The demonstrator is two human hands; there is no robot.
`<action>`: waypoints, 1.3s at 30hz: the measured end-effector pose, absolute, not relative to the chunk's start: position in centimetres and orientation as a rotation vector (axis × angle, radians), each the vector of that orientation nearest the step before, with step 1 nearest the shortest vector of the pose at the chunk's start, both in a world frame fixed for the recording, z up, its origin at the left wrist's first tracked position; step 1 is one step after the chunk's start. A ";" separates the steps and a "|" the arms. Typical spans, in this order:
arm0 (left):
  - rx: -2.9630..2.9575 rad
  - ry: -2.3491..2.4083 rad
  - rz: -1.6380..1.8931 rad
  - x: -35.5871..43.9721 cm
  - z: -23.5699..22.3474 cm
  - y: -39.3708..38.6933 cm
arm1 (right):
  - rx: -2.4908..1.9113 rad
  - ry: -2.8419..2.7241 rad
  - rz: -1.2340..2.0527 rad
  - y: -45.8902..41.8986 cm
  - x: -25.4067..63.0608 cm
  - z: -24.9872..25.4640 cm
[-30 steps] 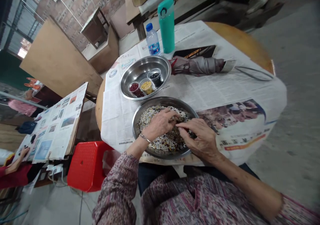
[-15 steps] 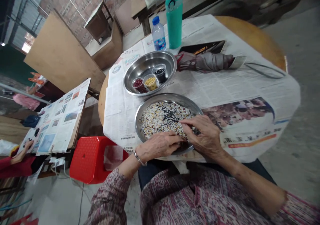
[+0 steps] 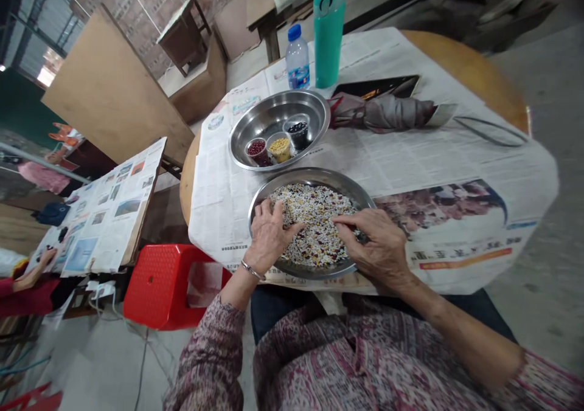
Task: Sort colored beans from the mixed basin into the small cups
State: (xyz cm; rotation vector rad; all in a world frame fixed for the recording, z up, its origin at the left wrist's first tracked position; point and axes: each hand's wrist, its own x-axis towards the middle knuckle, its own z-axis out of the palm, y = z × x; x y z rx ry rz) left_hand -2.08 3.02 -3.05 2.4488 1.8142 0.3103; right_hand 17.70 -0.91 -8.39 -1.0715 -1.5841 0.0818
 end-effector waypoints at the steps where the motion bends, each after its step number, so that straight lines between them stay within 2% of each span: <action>1: 2.416 1.795 0.311 -2.0 -3.2 3.0 | -1.073 -1.582 0.082 -0.9 17.7 -8.4; 8: 2.350 1.408 0.356 0.9 -3.5 2.1 | -1.103 -1.564 0.105 -1.0 17.6 -8.4; 16: 2.713 0.957 0.070 2.5 -3.6 0.7 | -1.156 -1.537 0.172 -1.2 17.6 -8.4; 23: 2.782 1.383 0.144 0.5 -2.9 3.9 | -1.097 -1.541 0.098 -1.1 17.6 -8.3; 28: 2.651 1.662 0.170 -2.7 -2.8 2.5 | -1.106 -1.546 0.080 -1.2 17.5 -8.0; 36: 2.614 1.470 0.565 -4.6 -4.0 -2.4 | -1.094 -1.739 0.052 -1.0 18.3 -8.1; 39: 2.613 1.431 0.718 -4.7 -5.0 -3.2 | -1.047 -1.940 0.206 -1.5 18.4 -7.1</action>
